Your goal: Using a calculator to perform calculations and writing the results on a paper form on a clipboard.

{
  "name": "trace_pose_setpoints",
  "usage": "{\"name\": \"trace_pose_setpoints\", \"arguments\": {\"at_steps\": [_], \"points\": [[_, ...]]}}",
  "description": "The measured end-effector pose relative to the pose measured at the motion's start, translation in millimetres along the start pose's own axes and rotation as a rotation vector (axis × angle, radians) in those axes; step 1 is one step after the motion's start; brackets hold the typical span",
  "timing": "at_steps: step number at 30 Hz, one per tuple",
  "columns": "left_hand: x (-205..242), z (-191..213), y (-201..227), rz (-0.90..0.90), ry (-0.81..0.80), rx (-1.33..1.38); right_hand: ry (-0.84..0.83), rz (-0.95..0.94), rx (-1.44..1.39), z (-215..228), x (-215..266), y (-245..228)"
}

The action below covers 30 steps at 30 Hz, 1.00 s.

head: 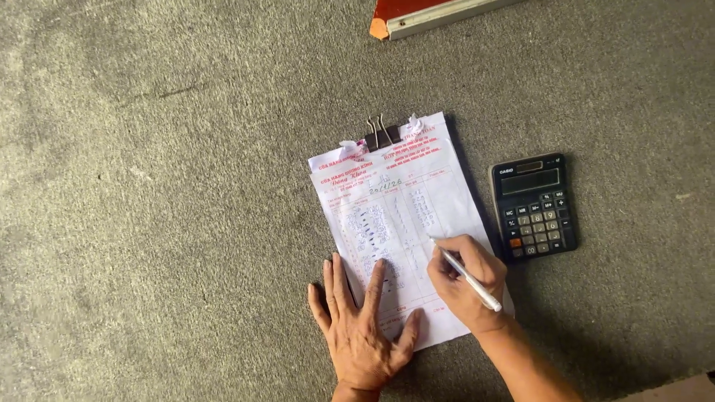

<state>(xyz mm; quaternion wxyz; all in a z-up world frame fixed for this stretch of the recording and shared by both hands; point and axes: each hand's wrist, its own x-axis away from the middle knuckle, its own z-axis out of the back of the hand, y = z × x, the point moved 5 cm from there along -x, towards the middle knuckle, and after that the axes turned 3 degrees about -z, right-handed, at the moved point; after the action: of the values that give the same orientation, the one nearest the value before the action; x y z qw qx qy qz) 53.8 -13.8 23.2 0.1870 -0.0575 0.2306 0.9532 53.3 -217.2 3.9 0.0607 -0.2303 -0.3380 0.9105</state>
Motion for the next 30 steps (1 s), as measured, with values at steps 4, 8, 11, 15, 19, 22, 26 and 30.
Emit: {"name": "trace_pose_setpoints", "arguments": {"at_steps": [4, 8, 11, 15, 19, 22, 26, 30], "points": [[0.9, -0.1, -0.2, -0.009, 0.018, 0.004, 0.018, -0.022, 0.022, 2.7, 0.5, 1.1], [0.4, -0.2, -1.7, -0.008, 0.008, 0.012, 0.044, -0.007, 0.019, 2.5, -4.0, -3.4], [0.1, -2.1, -0.9, -0.004, 0.007, 0.01, 0.044, 0.0, 0.016, 4.1, -7.4, -4.9], [1.8, -3.0, -1.5, -0.001, -0.007, 0.014, 0.046, 0.002, 0.009, 6.3, -10.2, -10.3], [1.4, -3.1, -1.8, 0.003, -0.013, 0.006, 0.071, 0.0, 0.049, 5.5, -5.7, -5.3], [1.3, -2.1, -1.9, 0.002, -0.006, 0.029, 0.044, -0.009, 0.033, 3.9, -3.9, -4.2], [0.7, -0.2, -0.8, -0.002, 0.011, 0.011, 0.062, -0.011, 0.046, 4.6, -2.7, -3.1], [2.2, -4.1, -2.3, 0.009, -0.002, -0.001, 0.087, -0.068, 0.049, 8.8, -3.7, -3.4]]}}
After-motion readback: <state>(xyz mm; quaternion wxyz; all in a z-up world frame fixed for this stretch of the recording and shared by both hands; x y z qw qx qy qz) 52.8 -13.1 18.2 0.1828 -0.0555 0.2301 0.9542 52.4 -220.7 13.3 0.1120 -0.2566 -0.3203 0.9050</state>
